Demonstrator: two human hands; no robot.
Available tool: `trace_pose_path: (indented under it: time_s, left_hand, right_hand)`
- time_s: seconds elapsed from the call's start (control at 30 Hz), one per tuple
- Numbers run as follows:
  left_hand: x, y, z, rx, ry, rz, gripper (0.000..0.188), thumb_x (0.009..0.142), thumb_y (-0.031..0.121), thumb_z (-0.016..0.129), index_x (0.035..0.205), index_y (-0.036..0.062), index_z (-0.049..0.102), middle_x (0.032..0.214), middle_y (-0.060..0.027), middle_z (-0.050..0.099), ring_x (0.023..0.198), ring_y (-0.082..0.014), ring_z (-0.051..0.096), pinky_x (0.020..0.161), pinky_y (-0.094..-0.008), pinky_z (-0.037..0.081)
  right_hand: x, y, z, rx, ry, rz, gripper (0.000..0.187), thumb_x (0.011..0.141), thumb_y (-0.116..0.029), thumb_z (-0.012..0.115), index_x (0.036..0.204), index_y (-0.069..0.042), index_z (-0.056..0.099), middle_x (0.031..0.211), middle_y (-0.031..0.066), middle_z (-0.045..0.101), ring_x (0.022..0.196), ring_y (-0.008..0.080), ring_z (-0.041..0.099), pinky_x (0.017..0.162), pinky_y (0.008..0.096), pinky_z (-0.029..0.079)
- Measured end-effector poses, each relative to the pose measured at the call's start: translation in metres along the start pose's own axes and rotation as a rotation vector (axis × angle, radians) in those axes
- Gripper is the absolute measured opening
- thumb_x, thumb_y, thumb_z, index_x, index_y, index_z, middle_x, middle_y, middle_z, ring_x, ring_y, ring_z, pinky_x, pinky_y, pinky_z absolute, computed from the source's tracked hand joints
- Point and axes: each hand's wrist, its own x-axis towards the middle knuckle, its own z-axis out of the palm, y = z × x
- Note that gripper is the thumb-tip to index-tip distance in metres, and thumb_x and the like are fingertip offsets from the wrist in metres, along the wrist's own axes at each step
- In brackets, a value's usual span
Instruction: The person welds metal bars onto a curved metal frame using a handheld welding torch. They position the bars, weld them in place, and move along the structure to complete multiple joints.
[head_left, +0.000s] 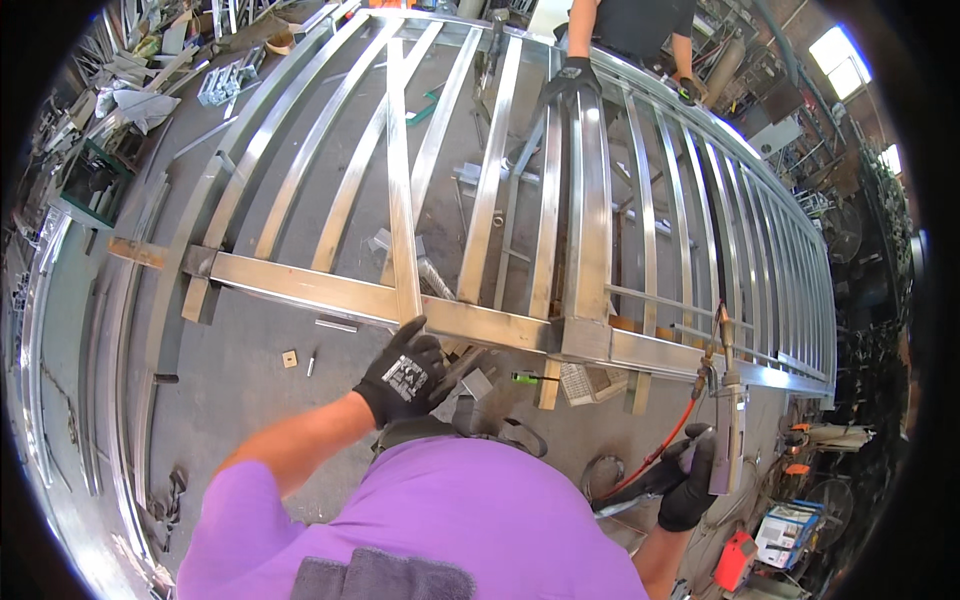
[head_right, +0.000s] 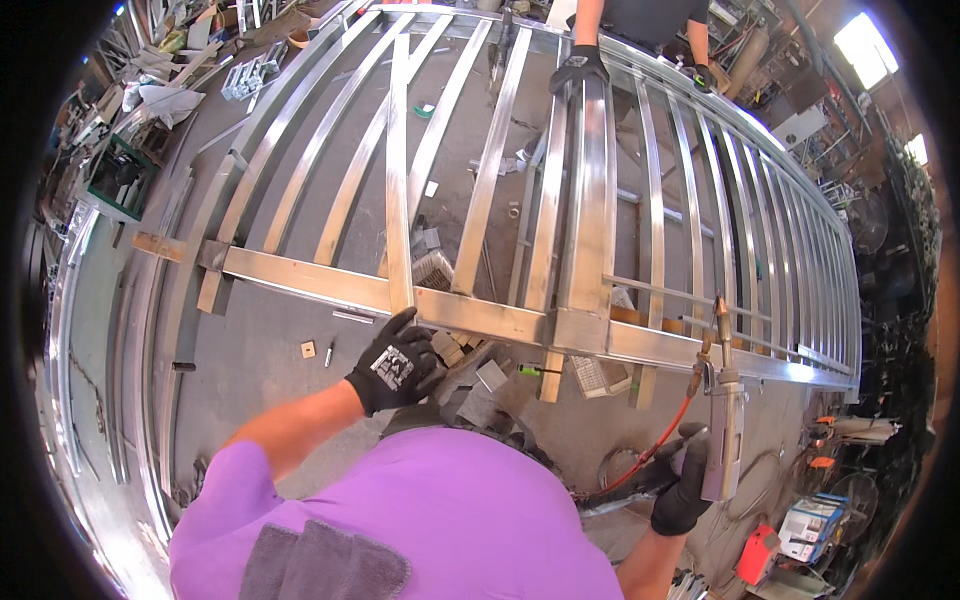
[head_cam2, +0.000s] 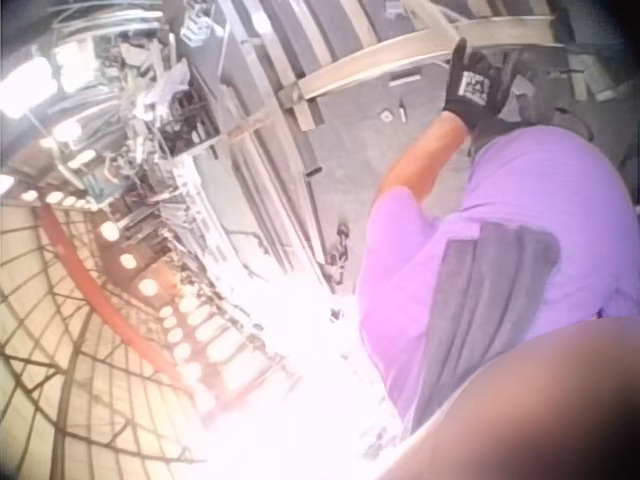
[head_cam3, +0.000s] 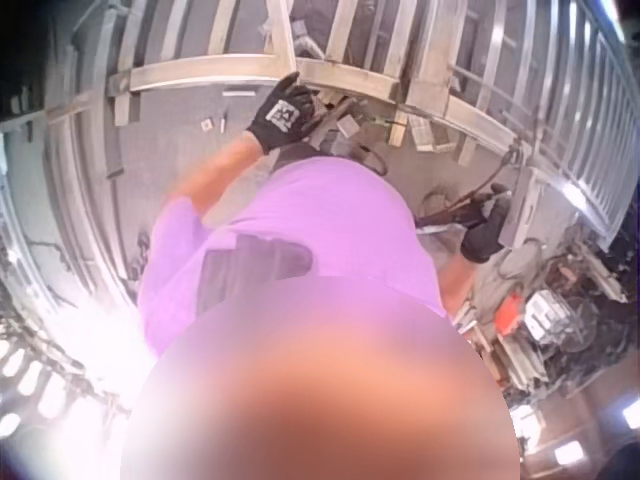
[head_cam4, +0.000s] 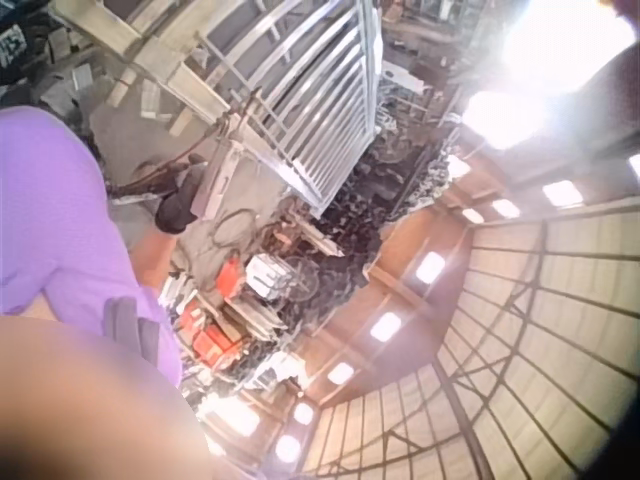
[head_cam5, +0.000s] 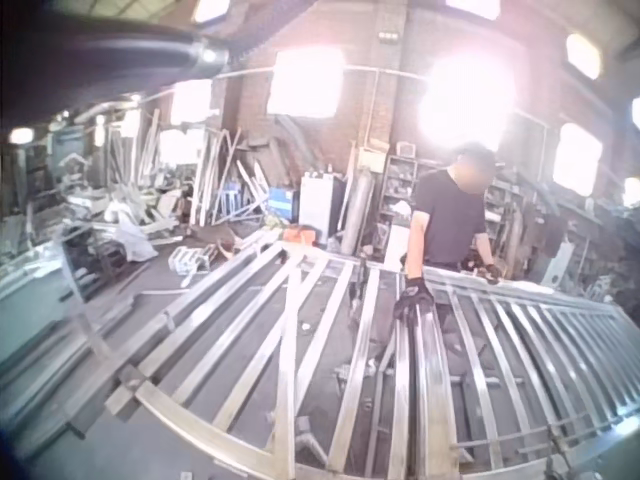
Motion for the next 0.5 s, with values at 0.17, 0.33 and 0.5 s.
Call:
trace_pose_path:
  time_s: [0.17,0.33,0.5]
  left_hand:
    - [-0.039,-0.028,-0.017,-0.085,0.040,-0.081,0.022,0.095,0.034,0.071,0.098,0.0132,0.078,0.114,-0.0047,0.077,0.134,-0.0264,0.062,0.133,-0.0576,0.026]
    - [-0.057,-0.030,-0.003,-0.081,0.282,-0.451,0.088,0.087,0.023,0.084,0.163,0.0002,0.045,0.169,-0.0291,0.040,0.159,-0.0488,0.035,0.133,-0.0571,0.028]
    - [-0.041,-0.040,0.011,-0.242,0.255,-0.869,0.115,0.087,0.030,0.085,0.172,-0.0066,0.017,0.171,-0.0339,0.035,0.158,-0.0497,0.034,0.133,-0.0504,0.030]
  right_hand:
    - [-0.019,-0.036,0.035,0.027,-0.041,0.133,0.032,0.113,-0.033,0.063,0.121,-0.002,0.067,0.077,0.0072,0.071,0.059,0.0145,0.066,0.053,0.0266,0.051]
    - [-0.020,-0.029,0.025,0.023,-0.034,0.116,0.032,0.111,-0.032,0.065,0.121,-0.001,0.066,0.077,0.0086,0.071,0.055,0.0173,0.067,0.049,0.0288,0.053]
    - [-0.022,-0.024,0.002,0.075,-0.008,0.179,0.031,0.109,-0.028,0.068,0.121,0.000,0.065,0.079,0.0090,0.072,0.061,0.0193,0.071,0.056,0.0308,0.058]
